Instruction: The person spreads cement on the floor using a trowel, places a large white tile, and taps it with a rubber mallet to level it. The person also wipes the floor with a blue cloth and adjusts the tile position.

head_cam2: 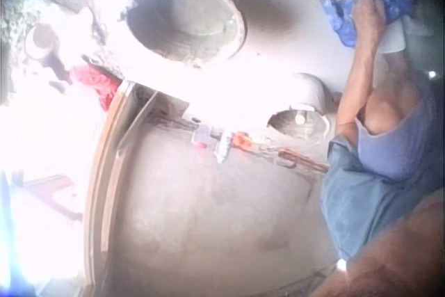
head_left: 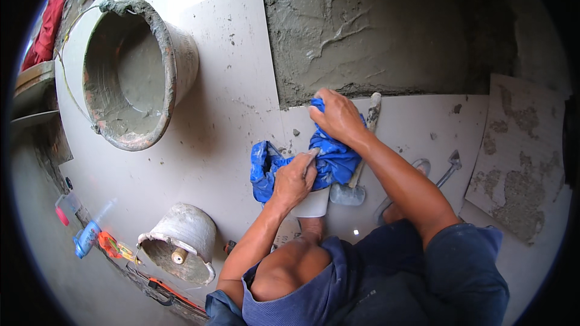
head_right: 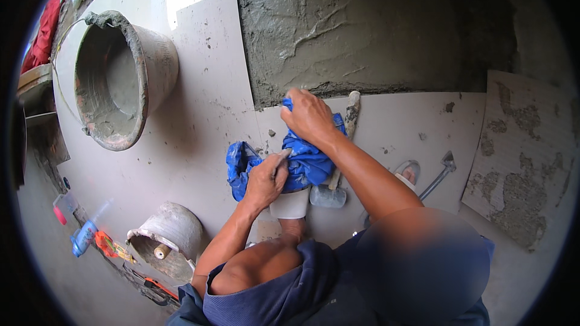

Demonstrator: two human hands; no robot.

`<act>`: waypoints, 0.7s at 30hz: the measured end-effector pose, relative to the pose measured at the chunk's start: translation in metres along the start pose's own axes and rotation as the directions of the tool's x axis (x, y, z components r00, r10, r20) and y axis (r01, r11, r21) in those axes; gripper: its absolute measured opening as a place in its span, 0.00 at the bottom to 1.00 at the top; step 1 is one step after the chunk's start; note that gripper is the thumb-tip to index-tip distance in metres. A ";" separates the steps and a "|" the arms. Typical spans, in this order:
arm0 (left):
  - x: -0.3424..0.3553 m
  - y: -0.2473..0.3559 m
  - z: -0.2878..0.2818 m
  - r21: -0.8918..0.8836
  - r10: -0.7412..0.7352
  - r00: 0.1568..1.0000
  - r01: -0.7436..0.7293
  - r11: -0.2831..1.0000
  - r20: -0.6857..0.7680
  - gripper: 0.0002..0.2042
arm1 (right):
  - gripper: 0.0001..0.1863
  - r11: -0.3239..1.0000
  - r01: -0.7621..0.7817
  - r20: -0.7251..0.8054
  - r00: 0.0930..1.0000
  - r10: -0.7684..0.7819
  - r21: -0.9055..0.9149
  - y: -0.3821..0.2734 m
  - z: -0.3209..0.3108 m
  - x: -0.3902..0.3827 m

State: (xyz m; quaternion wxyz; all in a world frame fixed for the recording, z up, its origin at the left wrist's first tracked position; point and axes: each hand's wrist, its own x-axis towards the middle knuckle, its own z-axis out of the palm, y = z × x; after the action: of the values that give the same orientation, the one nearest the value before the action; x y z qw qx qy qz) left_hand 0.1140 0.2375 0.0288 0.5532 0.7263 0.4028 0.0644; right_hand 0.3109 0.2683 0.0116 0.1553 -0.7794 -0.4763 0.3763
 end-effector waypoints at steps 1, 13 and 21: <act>0.000 0.000 -0.002 -0.027 -0.018 0.999 0.017 0.999 -0.052 0.14 | 0.14 0.997 0.039 -0.031 0.999 -0.037 0.064 -0.002 0.006 0.001; -0.010 -0.008 -0.004 -0.049 -0.141 0.987 0.137 0.989 -0.077 0.15 | 0.13 0.993 0.063 -0.099 0.993 -0.072 -0.096 -0.021 0.033 0.011; -0.011 -0.008 -0.006 -0.071 -0.207 0.978 0.206 0.976 -0.013 0.16 | 0.12 0.977 0.203 0.026 0.978 -0.205 0.070 -0.012 0.049 0.017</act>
State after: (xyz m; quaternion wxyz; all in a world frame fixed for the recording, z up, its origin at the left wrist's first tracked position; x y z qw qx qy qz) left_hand 0.0990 0.2356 0.0281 0.5777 0.6602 0.4792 0.0278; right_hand 0.2720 0.2833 -0.0214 0.2111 -0.7146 -0.5433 0.3869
